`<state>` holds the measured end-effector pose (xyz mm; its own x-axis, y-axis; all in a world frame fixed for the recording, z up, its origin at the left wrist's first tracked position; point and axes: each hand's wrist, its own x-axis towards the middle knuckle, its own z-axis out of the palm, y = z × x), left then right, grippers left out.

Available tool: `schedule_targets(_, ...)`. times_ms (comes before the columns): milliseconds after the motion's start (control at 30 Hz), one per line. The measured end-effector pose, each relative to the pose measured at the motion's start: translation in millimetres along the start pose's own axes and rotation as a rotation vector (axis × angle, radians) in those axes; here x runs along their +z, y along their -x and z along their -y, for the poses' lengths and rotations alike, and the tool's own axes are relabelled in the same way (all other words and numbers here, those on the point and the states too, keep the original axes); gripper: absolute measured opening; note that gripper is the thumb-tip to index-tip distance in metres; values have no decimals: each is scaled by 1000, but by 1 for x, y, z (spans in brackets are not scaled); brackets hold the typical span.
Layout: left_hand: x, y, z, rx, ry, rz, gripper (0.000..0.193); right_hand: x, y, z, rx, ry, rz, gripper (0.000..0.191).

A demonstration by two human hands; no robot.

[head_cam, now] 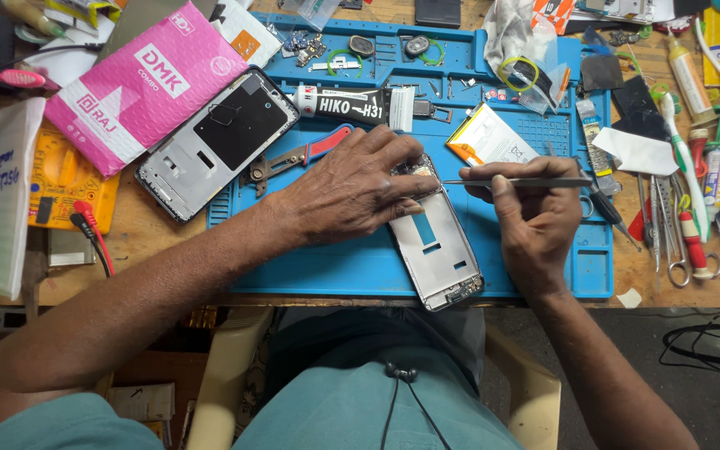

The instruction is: The person disassembles a smartphone, removes the screen and battery, and uses a metal tool to scrape adhesive from the frame. They handle the phone chassis, screen, battery, and various tools on a cluttered workbench.

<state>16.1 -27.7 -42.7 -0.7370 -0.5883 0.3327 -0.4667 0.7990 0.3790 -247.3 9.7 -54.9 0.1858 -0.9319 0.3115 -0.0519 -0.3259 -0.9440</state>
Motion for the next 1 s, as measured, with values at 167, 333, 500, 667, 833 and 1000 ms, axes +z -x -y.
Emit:
schedule_targets(167, 7, 4, 4, -22, 33, -32, 38, 4, 6, -3, -145, 117, 59, 22)
schedule_targets(333, 10, 7, 5, -25, 49, -52, 37, 10, 12, -5, -267, 315, 90, 22)
schedule_targets(500, 12, 9, 6, -20, 35, -82, 38, 10, 13, -5, -346, 398, 132, 21)
schedule_targets(667, 14, 10, 8, -11, 6, -95, 40, 10, 12, -6, -369, 484, 131, 22)
schedule_targets(833, 15, 12, 8, -8, 25, -122, 40, 12, 12, -7, -335, 473, 135, 22)
schedule_targets(1000, 15, 11, 9, -15, 40, -126, 40, 13, 12, -7, -280, 387, 108, 21)
